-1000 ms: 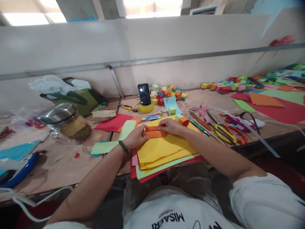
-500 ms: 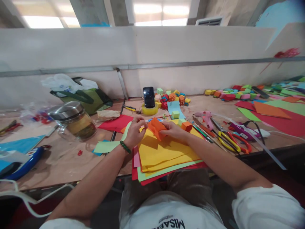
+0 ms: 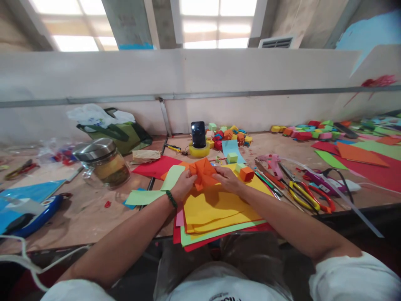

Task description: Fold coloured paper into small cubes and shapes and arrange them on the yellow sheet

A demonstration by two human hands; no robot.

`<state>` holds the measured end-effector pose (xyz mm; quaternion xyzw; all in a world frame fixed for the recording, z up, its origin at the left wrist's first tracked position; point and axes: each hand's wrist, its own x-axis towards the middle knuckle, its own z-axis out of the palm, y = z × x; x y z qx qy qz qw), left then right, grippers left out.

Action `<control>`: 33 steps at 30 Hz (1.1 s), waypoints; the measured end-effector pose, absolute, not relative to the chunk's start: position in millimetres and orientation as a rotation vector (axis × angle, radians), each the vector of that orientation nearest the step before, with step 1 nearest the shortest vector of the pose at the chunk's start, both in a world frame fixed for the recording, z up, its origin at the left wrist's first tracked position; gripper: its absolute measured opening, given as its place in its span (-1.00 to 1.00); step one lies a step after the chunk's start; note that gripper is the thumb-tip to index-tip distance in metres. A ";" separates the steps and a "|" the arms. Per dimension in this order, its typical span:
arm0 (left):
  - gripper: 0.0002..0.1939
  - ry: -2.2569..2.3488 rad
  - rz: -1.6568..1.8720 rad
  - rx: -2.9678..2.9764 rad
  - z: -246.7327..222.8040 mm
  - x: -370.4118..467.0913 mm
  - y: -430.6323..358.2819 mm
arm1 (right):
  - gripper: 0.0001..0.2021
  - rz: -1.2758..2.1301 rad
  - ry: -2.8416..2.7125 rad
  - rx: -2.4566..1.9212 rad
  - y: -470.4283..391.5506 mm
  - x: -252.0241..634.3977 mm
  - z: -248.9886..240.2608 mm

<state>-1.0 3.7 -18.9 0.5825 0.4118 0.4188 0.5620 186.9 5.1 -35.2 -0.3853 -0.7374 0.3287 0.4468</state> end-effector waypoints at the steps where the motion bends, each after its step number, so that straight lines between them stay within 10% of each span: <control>1: -0.84 0.961 0.958 1.363 -14.4 -2.1 4.3 | -0.80 0.870 -1.797 -0.938 6.9 188.8 -34.1; 14: -0.67 0.895 0.963 1.339 -14.5 3.2 8.8 | -0.58 1.344 -1.388 -0.842 9.8 182.7 -31.9; 33: -0.57 0.854 0.925 1.080 -11.5 -17.1 20.8 | -0.50 0.898 -1.877 -0.898 7.8 197.9 -40.7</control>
